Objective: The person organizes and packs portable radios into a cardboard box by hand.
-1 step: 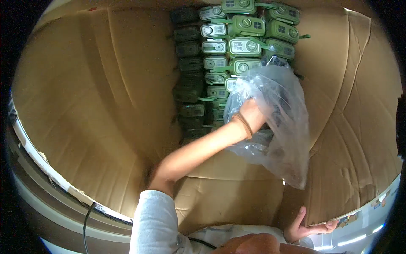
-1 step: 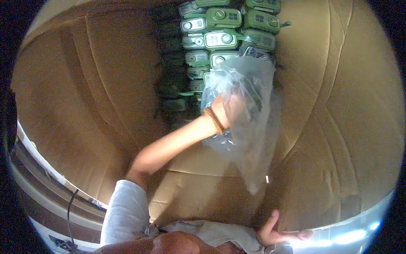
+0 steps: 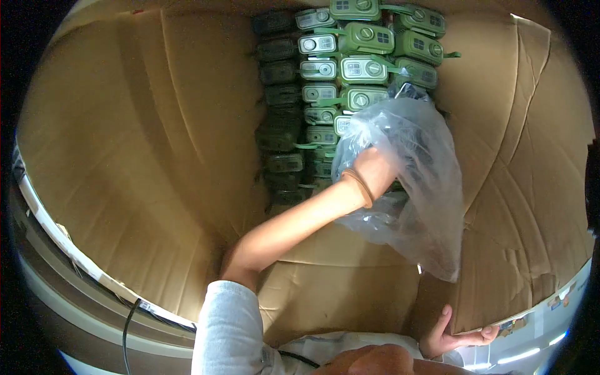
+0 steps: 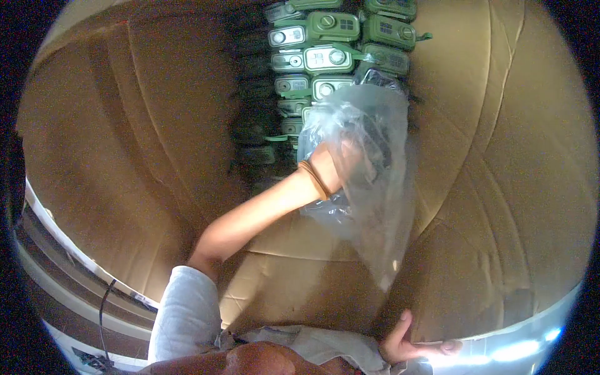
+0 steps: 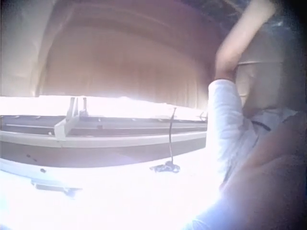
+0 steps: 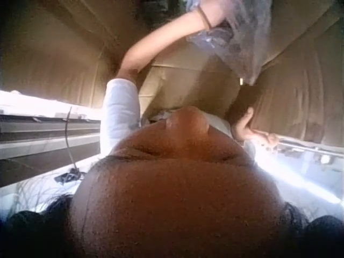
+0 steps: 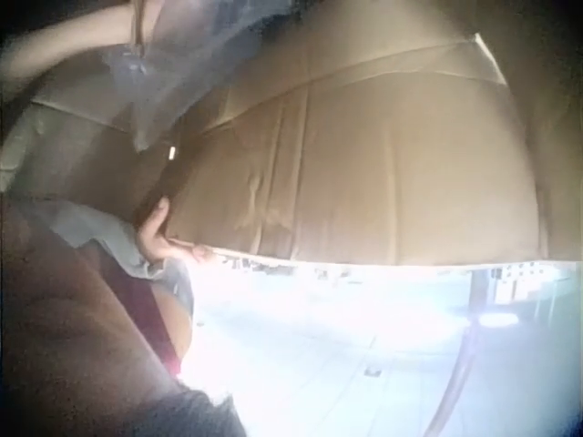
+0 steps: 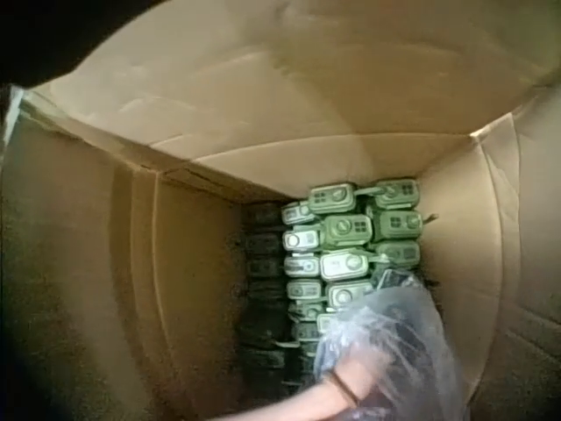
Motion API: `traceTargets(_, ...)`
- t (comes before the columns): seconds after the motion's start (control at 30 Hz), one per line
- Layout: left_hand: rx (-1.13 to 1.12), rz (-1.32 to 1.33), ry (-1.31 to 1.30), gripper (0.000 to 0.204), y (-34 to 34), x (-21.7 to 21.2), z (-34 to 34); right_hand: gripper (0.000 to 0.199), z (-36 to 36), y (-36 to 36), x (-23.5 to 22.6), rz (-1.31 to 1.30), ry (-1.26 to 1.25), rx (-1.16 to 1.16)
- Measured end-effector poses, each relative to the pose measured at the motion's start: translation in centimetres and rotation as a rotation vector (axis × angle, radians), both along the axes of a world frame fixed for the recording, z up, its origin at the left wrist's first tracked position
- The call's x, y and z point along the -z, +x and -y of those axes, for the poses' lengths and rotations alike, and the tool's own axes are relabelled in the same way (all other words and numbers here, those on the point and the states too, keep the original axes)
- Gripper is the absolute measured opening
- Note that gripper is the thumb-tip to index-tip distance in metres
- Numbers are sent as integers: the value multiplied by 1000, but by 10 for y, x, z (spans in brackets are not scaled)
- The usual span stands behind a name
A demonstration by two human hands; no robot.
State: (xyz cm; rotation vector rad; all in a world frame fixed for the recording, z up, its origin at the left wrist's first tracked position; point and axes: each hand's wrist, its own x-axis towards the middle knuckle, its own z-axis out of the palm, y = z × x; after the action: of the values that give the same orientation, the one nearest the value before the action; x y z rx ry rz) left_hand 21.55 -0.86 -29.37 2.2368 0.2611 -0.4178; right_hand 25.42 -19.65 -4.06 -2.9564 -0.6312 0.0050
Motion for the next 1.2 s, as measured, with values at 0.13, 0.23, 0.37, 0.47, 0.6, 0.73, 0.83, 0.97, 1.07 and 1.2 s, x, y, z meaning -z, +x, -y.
traceTargets(0.13,-12,43,-118,11,-5,8,-8,87,1,-1,-2,-17,-34,7)
traceTargets(0.23,-10,20,-508,8,-14,-5,-22,84,-12,0,3,48,-55,64)
traceTargets(0.37,81,-171,-1531,17,-24,-25,-104,80,-8,2,7,-10,26,85)
traceTargets(0.47,-506,-10,-1258,17,-39,-19,-162,80,-8,3,-1,23,25,74)
traceTargets(0.6,-1126,-32,-798,25,-42,86,-169,84,-8,0,-1,49,-109,27)
traceTargets(0.73,-1245,126,-730,17,-36,153,-150,87,2,2,-5,-6,-101,56)
traceTargets(0.83,-1358,188,-722,15,-32,165,-133,86,-5,3,-9,30,-271,-39)
traceTargets(0.97,-1436,174,-700,9,-28,169,-130,86,-9,-2,-3,17,-84,69)
traceTargets(1.07,-1414,216,-527,9,-25,173,-128,87,-8,-4,1,-25,3,99)
traceTargets(1.2,-1414,164,-396,12,-27,174,-131,87,1,1,-4,-21,-81,-9)
